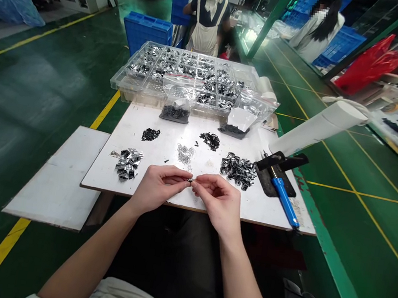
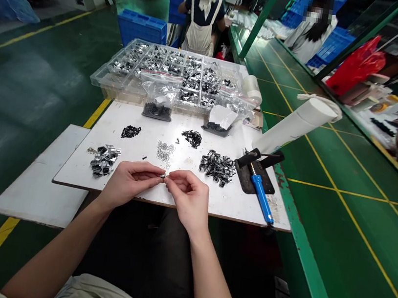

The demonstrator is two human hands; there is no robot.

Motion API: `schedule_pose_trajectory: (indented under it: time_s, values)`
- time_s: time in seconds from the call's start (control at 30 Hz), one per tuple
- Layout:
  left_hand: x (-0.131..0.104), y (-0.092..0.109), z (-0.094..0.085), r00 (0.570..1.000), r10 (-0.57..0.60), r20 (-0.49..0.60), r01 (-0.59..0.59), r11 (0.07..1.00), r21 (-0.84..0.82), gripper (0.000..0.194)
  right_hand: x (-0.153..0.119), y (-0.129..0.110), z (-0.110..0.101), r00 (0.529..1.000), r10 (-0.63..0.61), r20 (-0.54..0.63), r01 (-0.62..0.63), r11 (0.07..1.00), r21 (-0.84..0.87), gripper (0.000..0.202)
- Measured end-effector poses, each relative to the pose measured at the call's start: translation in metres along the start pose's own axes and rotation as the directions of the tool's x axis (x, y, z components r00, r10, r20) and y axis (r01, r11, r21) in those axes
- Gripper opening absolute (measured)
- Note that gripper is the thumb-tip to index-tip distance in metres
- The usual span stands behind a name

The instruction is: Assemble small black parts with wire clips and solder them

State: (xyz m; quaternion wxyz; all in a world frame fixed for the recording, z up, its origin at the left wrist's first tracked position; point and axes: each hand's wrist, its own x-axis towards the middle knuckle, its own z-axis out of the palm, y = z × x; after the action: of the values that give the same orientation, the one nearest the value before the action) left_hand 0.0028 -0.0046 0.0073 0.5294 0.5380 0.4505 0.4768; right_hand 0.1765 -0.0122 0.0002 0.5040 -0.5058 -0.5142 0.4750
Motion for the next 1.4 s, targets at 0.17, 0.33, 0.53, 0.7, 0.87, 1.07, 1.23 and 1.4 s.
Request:
schedule_pose_trajectory:
  time_s: [0.17,0.33,0.53,0.7,0.87,1.07,1.23,1.4]
  values:
    - [0.001,-0.001,0.0,0.997,-0.069,-0.016,0.068,0.996,-0.057,0.019,-0.005,0.002,0.002,0.988,-0.154,-0.008,0.152,0.979,-0.14,0.009]
    - [0.001,-0.002,-0.001,0.998,-0.053,-0.032,0.051,0.998,-0.047,0.017,-0.008,0.0,0.006,0.957,-0.29,0.012,0.285,0.928,-0.241,0.003]
    - [0.001,-0.004,-0.002,0.998,-0.056,-0.024,0.055,0.997,-0.049,0.016,-0.009,-0.001,0.008,0.936,-0.351,0.03,0.343,0.892,-0.293,0.005]
    - [0.001,-0.004,-0.002,0.999,-0.047,-0.022,0.047,0.998,-0.037,0.015,-0.01,-0.002,0.006,0.961,-0.278,0.018,0.27,0.915,-0.299,0.003]
    - [0.001,-0.001,-0.001,0.999,-0.049,-0.007,0.048,0.997,-0.068,0.021,-0.008,-0.006,0.005,0.959,-0.284,0.017,0.278,0.92,-0.277,0.005]
    - [0.001,-0.001,0.0,0.999,-0.013,-0.045,0.01,0.997,-0.077,0.02,-0.012,-0.008,0.003,0.951,-0.305,0.052,0.309,0.925,-0.222,0.004]
    - [0.0,-0.002,0.0,0.999,0.009,-0.035,-0.01,1.0,-0.021,0.018,-0.007,-0.006,-0.005,0.995,-0.102,-0.001,0.102,0.995,-0.024,0.012]
    - [-0.002,-0.004,0.002,0.997,0.082,-0.003,-0.081,0.993,0.081,0.023,0.006,-0.007,-0.011,0.996,0.064,0.063,-0.068,0.995,0.067,0.03]
